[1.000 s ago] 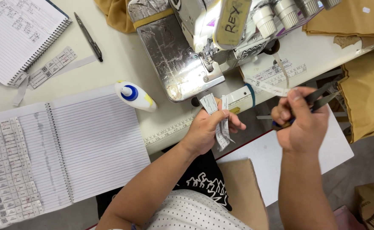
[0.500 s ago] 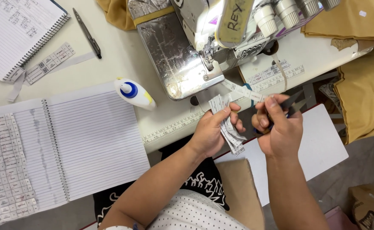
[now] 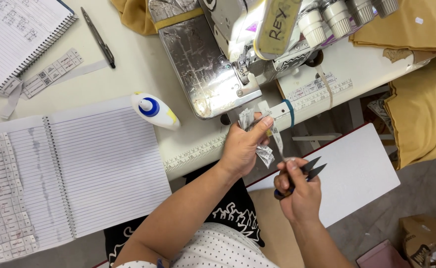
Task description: The person repeatedly cuts small printed paper labels using scissors. They hold each label, trim it, and place the finished piece on a notebook on the table. The process is repeated for multiple labels throughout the clip.
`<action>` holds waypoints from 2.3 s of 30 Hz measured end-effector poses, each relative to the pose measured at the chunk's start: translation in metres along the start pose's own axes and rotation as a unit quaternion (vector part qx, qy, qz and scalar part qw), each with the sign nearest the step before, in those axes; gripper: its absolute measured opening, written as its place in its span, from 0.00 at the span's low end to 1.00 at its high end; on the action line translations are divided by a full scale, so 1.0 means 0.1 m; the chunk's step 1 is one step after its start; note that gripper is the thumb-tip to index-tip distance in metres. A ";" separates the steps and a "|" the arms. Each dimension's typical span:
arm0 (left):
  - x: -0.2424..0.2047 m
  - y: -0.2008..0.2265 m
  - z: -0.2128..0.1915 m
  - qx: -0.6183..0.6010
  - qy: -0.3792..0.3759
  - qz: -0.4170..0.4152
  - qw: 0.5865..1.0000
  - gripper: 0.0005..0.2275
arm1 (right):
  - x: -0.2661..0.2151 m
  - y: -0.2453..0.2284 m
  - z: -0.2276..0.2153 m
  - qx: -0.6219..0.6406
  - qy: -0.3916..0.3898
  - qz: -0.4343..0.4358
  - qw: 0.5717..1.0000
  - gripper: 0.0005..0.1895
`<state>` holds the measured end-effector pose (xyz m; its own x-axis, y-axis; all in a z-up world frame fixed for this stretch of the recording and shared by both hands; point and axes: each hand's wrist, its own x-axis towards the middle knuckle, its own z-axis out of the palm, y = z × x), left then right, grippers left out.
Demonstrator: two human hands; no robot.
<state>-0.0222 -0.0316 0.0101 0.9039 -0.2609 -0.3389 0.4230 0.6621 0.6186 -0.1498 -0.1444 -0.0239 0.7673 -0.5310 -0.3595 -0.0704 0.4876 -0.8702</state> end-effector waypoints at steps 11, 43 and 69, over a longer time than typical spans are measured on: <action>0.05 0.18 -0.13 0.246 -0.175 0.013 0.953 0.06 | 0.64 -0.71 0.13 -0.193 -0.175 -0.109 0.959 0.10; 0.17 0.29 -0.32 0.183 -0.068 0.031 0.980 0.09 | 0.95 -0.97 0.50 -0.275 -0.394 0.039 0.876 0.27; 0.26 0.19 -0.35 0.293 -0.039 0.123 0.947 0.07 | 1.06 -0.97 0.84 -0.335 -0.391 -0.016 0.857 0.21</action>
<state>0.0072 -0.0015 -0.0119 0.9720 -0.2153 -0.0939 0.1404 0.2119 0.9671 -0.0081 -0.1896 0.0509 0.9502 0.2175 -0.2234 -0.1898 -0.1649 -0.9679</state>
